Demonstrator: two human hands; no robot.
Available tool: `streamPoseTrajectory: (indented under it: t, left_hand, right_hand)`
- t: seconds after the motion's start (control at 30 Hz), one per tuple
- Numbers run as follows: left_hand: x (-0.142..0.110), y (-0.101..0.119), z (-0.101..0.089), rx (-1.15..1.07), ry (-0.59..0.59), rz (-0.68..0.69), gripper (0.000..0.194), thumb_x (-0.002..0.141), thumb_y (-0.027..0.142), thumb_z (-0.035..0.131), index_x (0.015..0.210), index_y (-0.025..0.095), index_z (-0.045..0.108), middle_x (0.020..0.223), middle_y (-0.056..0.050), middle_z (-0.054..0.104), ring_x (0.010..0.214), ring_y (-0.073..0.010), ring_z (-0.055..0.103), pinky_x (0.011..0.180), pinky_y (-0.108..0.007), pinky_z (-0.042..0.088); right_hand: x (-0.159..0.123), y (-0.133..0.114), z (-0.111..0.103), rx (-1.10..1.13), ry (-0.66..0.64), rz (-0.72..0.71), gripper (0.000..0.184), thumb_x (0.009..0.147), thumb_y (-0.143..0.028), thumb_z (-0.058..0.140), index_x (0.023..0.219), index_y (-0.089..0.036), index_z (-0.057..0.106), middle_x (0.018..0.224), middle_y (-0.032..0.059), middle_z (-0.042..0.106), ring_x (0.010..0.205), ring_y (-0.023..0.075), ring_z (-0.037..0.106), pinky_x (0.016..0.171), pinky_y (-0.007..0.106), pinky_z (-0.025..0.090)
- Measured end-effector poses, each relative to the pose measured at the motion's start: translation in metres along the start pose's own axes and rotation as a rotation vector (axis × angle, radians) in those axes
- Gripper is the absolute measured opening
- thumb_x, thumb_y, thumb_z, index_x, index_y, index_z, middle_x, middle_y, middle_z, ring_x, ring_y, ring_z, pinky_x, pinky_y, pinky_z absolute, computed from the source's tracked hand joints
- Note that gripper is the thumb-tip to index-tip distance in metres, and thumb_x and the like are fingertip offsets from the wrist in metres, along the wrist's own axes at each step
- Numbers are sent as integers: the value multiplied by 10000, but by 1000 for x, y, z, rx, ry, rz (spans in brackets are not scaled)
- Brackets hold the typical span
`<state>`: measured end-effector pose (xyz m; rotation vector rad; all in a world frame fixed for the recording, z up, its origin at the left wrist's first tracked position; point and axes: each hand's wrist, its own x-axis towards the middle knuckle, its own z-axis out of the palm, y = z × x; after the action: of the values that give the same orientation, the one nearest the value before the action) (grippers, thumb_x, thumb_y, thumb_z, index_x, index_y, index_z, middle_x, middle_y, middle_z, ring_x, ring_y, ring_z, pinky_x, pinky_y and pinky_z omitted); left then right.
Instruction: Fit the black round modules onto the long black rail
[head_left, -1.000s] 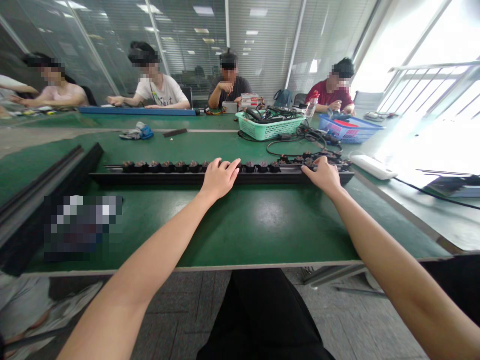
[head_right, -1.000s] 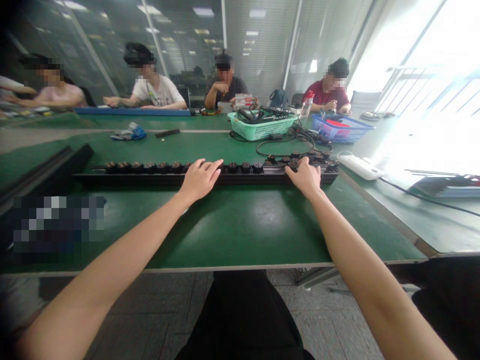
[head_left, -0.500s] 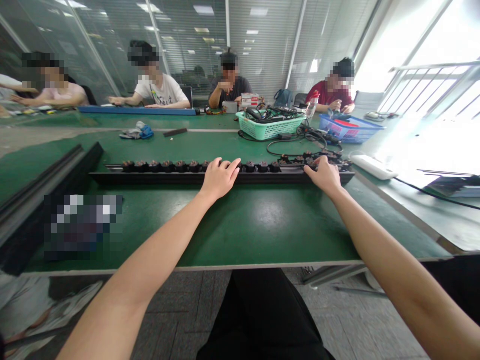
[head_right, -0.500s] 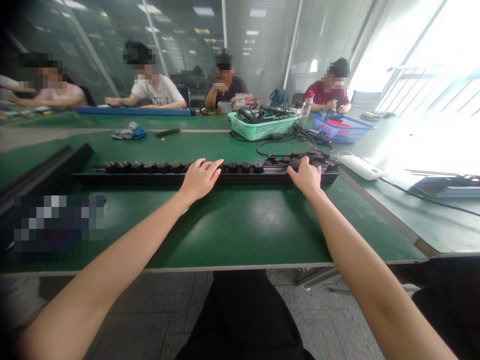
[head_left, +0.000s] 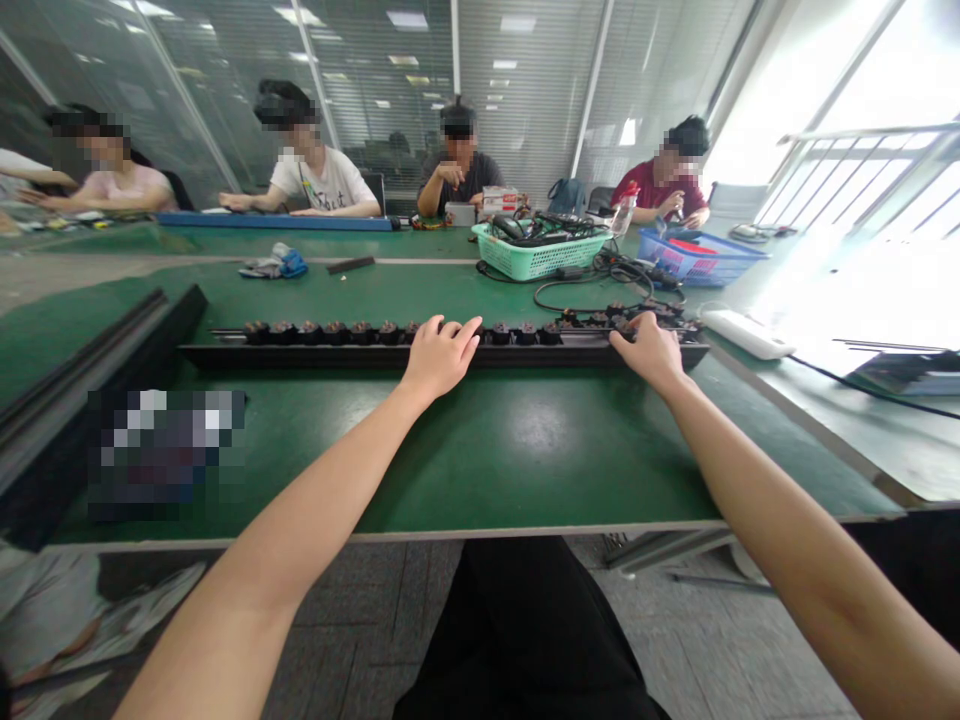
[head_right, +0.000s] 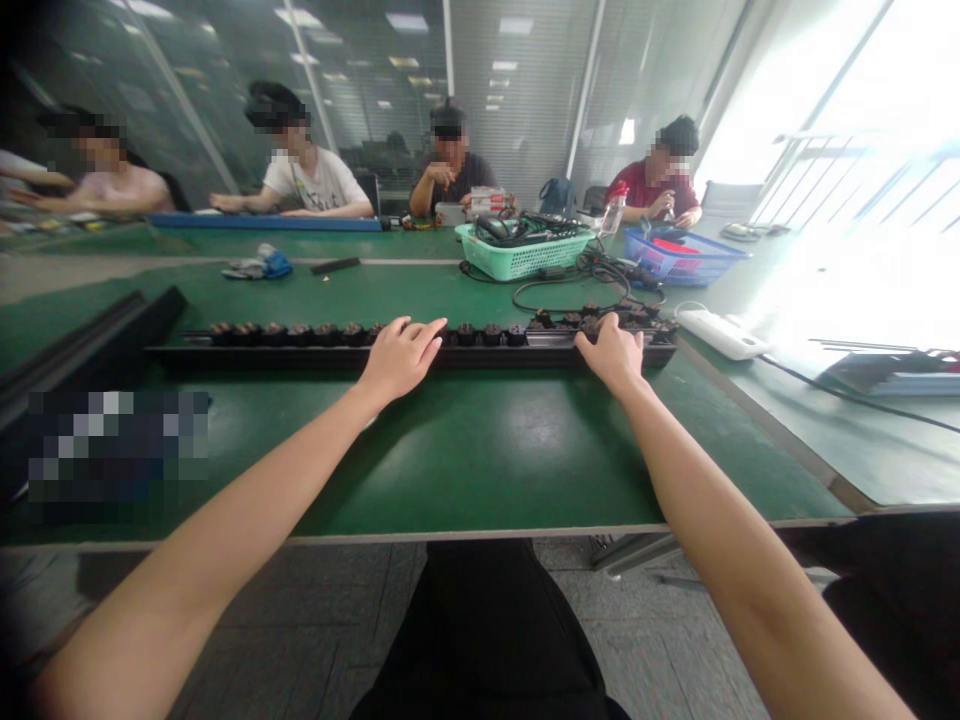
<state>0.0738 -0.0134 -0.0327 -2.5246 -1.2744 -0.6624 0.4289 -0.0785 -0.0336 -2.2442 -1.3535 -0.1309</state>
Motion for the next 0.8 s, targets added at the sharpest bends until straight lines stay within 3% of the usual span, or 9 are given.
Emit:
streamPoseTrajectory:
  t: [0.8]
  left_hand:
    - [0, -1, 1, 3, 5, 6, 531, 1131, 392, 312, 1575, 238, 559, 1386, -127, 732, 1408, -371, 522, 1183, -547, 414]
  right_hand:
    - [2, 2, -5, -19, -1, 53, 480, 867, -476, 566, 1211, -141, 583, 1048, 198, 727, 1107, 393, 664, 1049, 560, 445]
